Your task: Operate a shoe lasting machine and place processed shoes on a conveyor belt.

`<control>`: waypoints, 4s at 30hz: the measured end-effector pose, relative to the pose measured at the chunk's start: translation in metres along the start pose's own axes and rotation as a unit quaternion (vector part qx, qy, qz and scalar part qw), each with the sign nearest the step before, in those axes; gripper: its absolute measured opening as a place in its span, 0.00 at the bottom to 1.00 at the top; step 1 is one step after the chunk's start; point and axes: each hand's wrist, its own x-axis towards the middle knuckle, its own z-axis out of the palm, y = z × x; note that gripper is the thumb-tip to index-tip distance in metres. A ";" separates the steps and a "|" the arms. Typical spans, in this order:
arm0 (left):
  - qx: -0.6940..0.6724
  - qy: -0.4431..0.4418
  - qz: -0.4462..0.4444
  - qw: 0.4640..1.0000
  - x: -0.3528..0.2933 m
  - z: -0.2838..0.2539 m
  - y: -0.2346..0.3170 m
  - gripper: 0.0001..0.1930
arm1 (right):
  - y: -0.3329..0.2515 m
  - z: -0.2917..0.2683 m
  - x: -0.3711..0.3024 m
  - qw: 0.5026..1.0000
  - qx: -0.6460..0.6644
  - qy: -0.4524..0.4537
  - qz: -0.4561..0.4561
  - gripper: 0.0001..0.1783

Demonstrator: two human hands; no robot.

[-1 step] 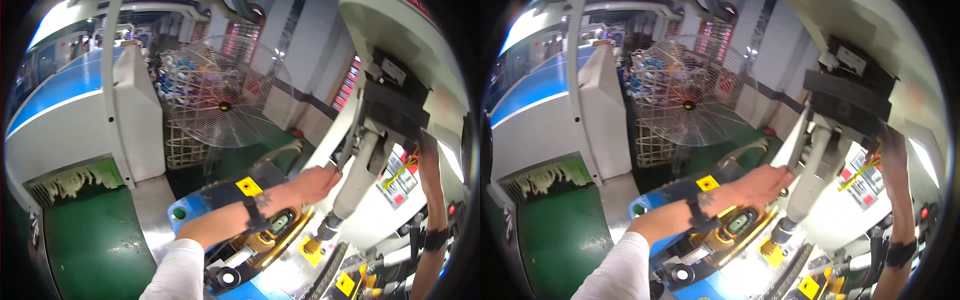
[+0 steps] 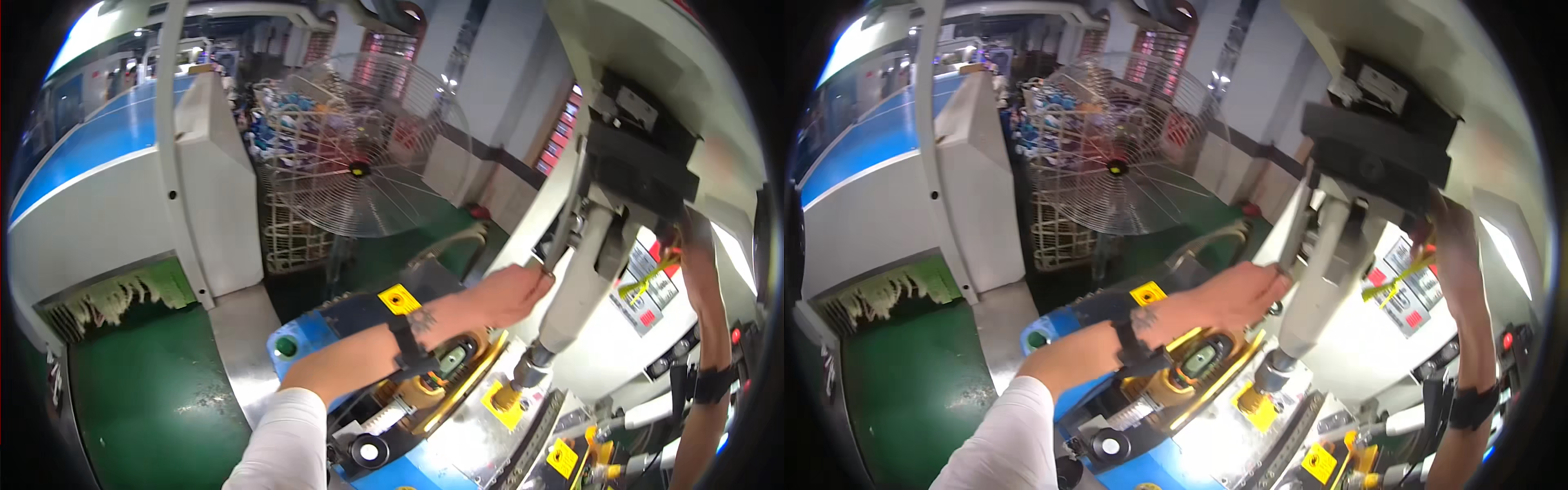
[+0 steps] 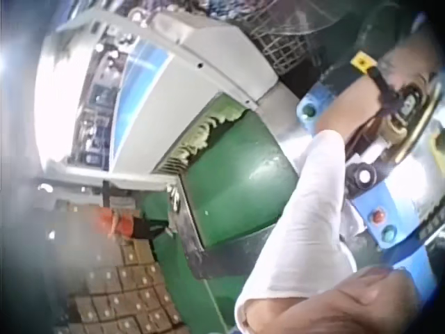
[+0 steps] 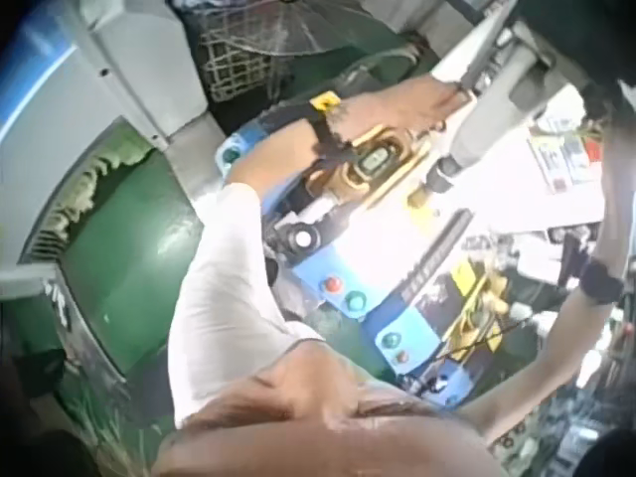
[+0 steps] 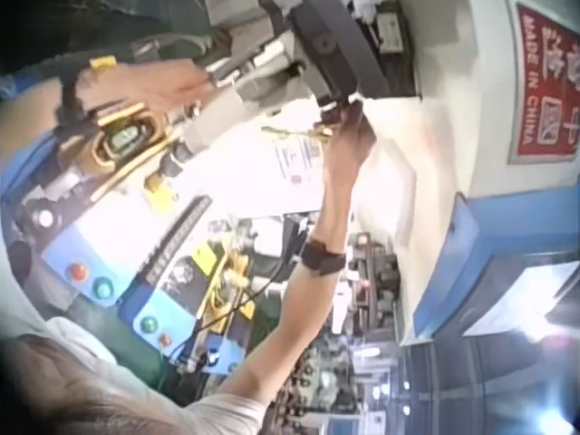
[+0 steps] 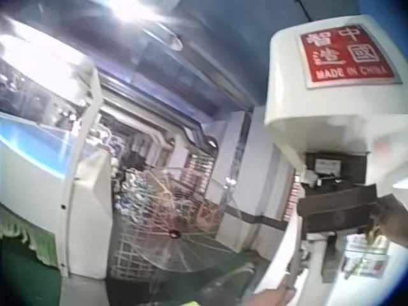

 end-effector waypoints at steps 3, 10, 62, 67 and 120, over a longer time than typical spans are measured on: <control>0.022 0.016 0.067 0.997 0.005 0.007 -0.003 0.20 | 0.002 0.003 -0.006 0.998 0.029 0.049 -0.031 0.27; 0.066 0.051 0.089 0.992 0.006 0.021 -0.006 0.17 | 0.034 -0.007 0.005 0.996 0.032 0.053 -0.062 0.25; -0.524 0.283 -0.482 0.642 -0.628 0.114 0.068 0.33 | -0.044 0.189 -0.663 0.856 0.245 -0.423 0.168 0.12; -0.530 0.275 -0.438 0.672 -0.654 0.030 0.196 0.36 | -0.092 0.255 -0.657 0.789 0.494 -0.302 0.208 0.33; -0.134 0.679 -0.321 0.647 -0.818 -0.012 0.350 0.15 | -0.141 0.437 -0.613 0.638 0.262 -0.724 -0.025 0.15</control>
